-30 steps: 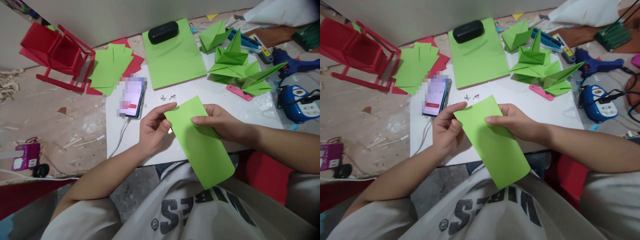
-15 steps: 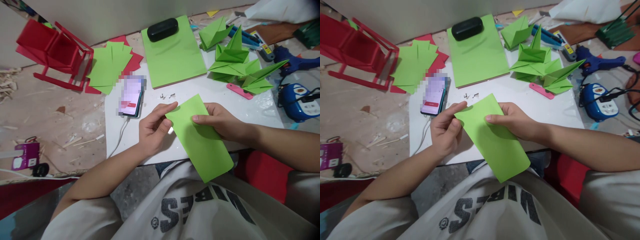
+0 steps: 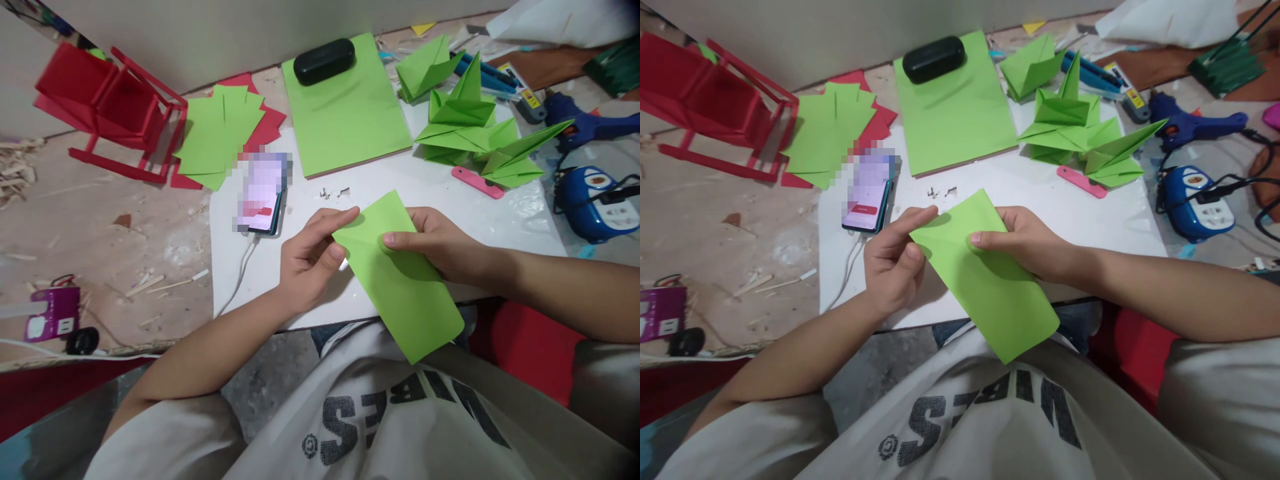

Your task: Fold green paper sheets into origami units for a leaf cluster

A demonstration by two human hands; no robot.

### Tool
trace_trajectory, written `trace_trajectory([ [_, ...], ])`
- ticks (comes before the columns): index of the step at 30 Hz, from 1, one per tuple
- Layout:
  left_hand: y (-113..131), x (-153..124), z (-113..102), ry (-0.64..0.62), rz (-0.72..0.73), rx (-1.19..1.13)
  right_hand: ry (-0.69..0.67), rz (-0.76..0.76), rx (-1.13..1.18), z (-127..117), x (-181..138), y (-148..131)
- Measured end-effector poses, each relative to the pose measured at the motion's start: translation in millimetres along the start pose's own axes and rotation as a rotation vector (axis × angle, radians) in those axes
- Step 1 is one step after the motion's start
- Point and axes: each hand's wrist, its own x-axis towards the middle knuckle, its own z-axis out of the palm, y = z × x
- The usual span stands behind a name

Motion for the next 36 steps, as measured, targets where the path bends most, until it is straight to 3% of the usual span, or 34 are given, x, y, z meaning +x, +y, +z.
trace_trajectory([
  [9, 1.3, 1.1, 1.5, 0.025, -0.064, -0.058, -0.007, 0.001, -0.004, 0.4, 0.4, -1.0],
  [12, 5.4, 0.5, 4.1, 0.077, -0.163, -0.142, 0.017, -0.021, -0.014, 0.7, 0.3, 0.1],
  [17, 14.7, -0.8, 12.3, 0.049, -0.327, -0.198, 0.103, -0.075, -0.021, 1.3, 1.4, 4.2],
  [24, 23.3, -3.2, 24.8, 0.026, -0.364, 0.023, 0.175, -0.138, -0.018, 5.3, 5.3, 19.0],
  [29, 20.2, -4.4, 30.1, 0.112, -0.380, 0.036, 0.187, -0.120, -0.031, 11.8, 4.0, 24.7],
  [36, 15.9, -3.5, 31.4, 0.132, -0.353, 0.029, 0.199, -0.137, -0.042, 14.1, 4.1, 26.0],
])
